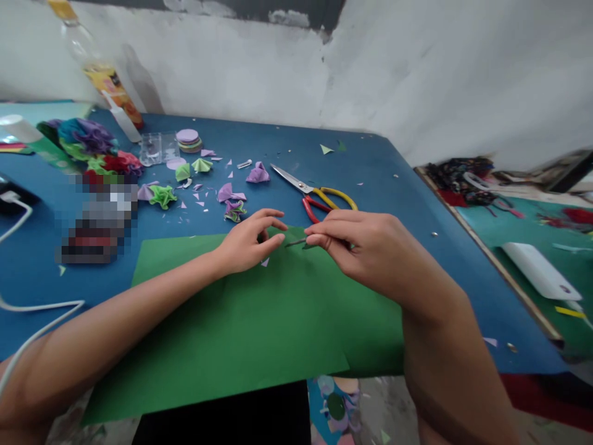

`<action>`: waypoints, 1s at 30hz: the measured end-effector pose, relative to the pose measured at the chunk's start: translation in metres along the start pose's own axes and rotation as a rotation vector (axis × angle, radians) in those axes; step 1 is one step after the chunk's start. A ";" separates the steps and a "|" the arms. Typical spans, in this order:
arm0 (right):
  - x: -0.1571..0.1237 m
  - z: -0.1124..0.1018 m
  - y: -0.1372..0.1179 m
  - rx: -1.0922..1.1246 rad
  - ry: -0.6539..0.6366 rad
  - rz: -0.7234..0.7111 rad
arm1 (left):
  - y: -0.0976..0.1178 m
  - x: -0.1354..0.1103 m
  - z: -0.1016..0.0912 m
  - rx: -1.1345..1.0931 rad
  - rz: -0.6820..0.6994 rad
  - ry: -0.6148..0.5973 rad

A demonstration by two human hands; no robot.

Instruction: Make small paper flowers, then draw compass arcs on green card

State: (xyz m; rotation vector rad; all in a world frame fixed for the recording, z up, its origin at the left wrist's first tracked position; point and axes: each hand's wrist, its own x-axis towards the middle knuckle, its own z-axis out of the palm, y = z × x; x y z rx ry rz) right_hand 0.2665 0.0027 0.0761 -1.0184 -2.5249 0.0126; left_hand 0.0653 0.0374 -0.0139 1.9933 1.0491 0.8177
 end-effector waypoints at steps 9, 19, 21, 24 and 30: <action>0.002 0.009 0.000 -0.053 0.079 0.016 | -0.003 0.001 -0.001 0.007 0.004 -0.012; 0.009 0.029 0.015 -0.123 0.182 0.069 | -0.007 0.002 0.001 -0.028 0.043 0.015; 0.010 0.030 0.017 -0.158 0.180 0.115 | -0.006 0.001 0.001 -0.069 0.051 0.038; 0.011 0.028 0.016 -0.199 0.176 0.174 | -0.004 0.000 -0.001 -0.081 0.064 0.228; 0.011 0.028 0.013 -0.205 0.192 0.211 | -0.006 0.000 -0.002 -0.077 0.021 0.373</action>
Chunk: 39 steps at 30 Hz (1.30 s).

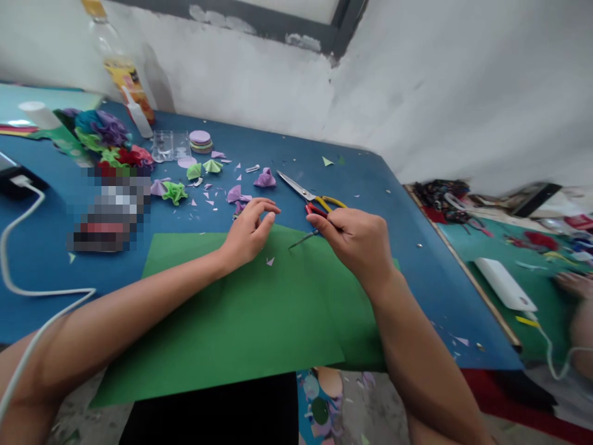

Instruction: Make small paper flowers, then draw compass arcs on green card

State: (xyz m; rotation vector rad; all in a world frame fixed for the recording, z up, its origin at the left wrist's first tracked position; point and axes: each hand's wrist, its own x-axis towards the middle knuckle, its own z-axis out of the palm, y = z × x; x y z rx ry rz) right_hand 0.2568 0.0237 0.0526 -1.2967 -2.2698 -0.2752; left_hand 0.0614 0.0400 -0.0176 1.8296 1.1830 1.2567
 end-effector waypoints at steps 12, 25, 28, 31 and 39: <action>0.016 0.016 -0.010 -0.023 -0.047 0.099 | -0.003 0.004 0.002 -0.113 -0.065 0.030; 0.036 0.009 -0.029 -0.082 -0.263 -0.481 | -0.004 0.012 -0.001 -0.228 -0.222 0.046; 0.022 -0.003 -0.035 -0.114 -0.267 -0.605 | -0.004 0.012 -0.002 -0.245 -0.230 0.028; 0.007 -0.019 -0.037 -0.156 -0.317 -0.602 | -0.004 0.013 -0.002 -0.214 -0.231 0.014; 0.000 -0.047 0.005 -0.140 -0.550 -0.286 | -0.004 0.013 -0.003 -0.096 -0.178 -0.066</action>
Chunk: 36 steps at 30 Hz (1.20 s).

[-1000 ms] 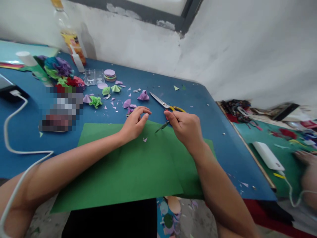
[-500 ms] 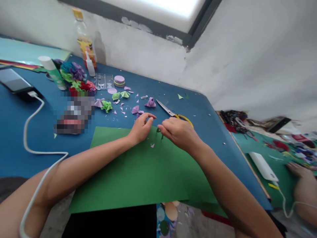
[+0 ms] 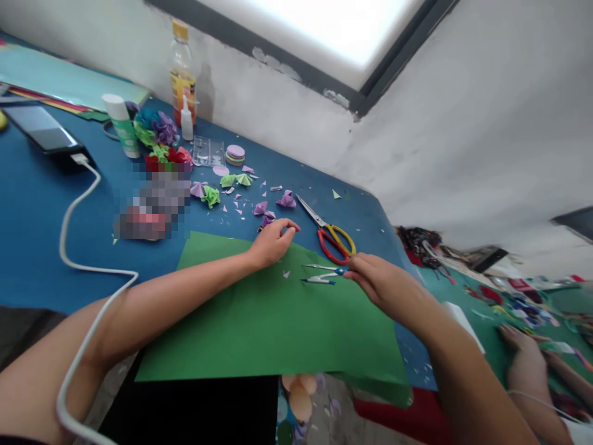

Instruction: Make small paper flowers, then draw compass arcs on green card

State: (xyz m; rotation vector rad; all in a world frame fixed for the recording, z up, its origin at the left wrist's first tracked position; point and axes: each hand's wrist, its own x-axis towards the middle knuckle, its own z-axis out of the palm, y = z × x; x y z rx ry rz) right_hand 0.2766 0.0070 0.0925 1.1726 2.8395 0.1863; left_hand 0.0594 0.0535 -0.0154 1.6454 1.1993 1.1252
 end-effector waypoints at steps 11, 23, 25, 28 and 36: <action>0.023 -0.045 0.019 -0.036 0.160 0.030 | 0.007 -0.003 -0.025 0.472 0.204 -0.225; 0.005 0.061 0.046 0.945 0.924 0.805 | 0.026 0.003 -0.048 0.712 0.214 -0.347; 0.010 0.082 0.049 1.047 0.928 0.836 | 0.030 -0.002 -0.045 0.703 0.257 -0.443; 0.013 0.096 0.050 1.201 0.935 0.855 | 0.038 -0.015 -0.035 0.479 0.256 -0.751; 0.009 0.095 0.039 1.477 0.898 0.830 | 0.049 -0.031 -0.033 0.862 0.142 -0.632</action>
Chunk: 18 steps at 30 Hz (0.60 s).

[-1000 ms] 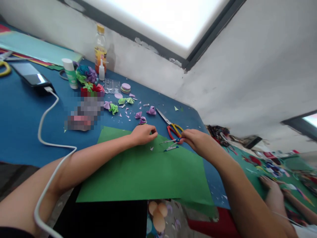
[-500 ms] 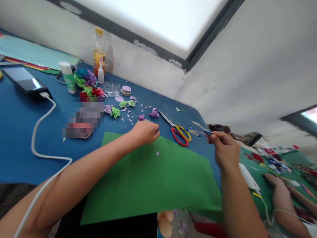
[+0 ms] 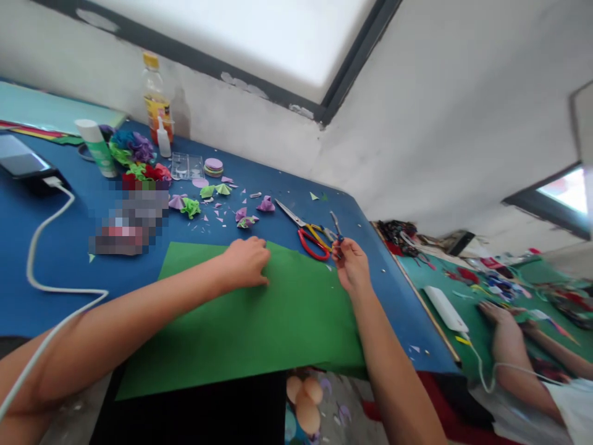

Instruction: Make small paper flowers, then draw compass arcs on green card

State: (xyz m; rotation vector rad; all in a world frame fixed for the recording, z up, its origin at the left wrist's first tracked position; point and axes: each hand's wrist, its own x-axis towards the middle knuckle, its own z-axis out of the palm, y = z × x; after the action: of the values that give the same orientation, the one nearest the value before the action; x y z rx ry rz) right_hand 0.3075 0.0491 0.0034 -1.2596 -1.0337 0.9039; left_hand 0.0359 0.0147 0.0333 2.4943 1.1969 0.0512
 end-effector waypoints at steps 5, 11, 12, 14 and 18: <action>-0.006 0.008 0.003 0.033 -0.053 0.044 | -0.007 -0.003 -0.013 0.157 -0.289 -0.054; -0.009 0.011 0.004 0.038 -0.070 0.041 | -0.017 0.014 -0.023 0.021 -0.332 -0.118; -0.008 0.011 0.004 0.043 -0.066 0.040 | -0.021 0.015 -0.024 -0.009 -0.314 -0.113; -0.007 0.010 0.003 0.058 -0.054 0.036 | -0.029 0.016 -0.026 -0.093 -0.262 -0.085; -0.003 0.004 -0.004 0.113 0.003 0.007 | -0.046 0.008 -0.031 -0.309 -0.182 0.052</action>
State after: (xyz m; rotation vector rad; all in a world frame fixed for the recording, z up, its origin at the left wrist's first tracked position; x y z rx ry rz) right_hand 0.3031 0.0470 0.0071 -1.1710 -0.9628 0.9524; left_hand 0.0006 0.0571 0.0450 2.1228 1.3215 0.2362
